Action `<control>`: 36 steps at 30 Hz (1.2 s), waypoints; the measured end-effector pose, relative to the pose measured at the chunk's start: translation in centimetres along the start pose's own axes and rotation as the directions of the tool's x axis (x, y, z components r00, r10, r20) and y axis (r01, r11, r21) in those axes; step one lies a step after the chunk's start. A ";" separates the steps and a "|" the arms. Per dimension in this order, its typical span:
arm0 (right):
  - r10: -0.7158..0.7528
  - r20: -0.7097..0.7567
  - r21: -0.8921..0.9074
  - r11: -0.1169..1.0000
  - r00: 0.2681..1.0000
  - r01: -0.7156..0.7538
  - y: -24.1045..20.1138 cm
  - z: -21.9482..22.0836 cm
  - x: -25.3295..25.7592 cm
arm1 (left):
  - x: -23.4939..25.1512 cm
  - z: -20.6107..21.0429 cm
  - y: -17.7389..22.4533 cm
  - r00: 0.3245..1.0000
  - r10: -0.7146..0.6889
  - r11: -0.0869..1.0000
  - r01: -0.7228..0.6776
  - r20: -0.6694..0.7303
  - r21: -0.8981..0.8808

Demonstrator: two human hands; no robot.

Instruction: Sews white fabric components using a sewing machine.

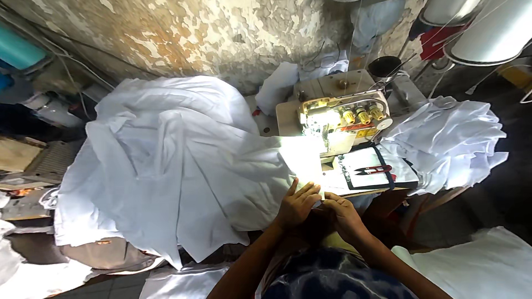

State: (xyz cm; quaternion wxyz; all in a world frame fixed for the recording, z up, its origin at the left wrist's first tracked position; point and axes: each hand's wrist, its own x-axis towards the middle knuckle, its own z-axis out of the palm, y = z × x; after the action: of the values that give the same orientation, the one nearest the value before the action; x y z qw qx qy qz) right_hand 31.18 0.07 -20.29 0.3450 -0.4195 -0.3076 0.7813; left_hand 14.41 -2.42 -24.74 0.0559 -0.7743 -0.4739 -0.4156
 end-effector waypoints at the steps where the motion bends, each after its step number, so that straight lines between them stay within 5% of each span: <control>1: -0.001 0.005 0.000 1.000 1.000 0.001 0.0 0.0 0.0 | 0.0 -0.1 0.0 1.000 -0.003 1.000 0.003 0.008 -0.002; 21: 0.023 0.078 -0.019 1.000 0.997 -0.021 0.0 -0.6 0.0 | -0.4 0.0 0.0 1.000 -0.018 1.000 0.018 0.018 -0.016; 30: 0.053 -0.030 0.025 0.998 0.998 -0.052 0.4 -0.2 0.8 | -0.5 0.0 -0.4 0.998 0.044 0.996 -0.048 0.050 0.075; 36: -0.111 -0.090 -0.059 0.993 0.990 0.106 2.3 0.8 2.1 | 0.7 -1.1 -1.4 0.992 0.029 0.996 -0.019 0.121 -0.083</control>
State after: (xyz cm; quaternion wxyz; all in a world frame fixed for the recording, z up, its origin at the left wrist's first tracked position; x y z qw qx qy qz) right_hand 29.00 0.24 -22.59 0.3894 -0.4473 -0.3347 0.7323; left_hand 12.84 -1.73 -23.95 0.0001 -0.8055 -0.4498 -0.3858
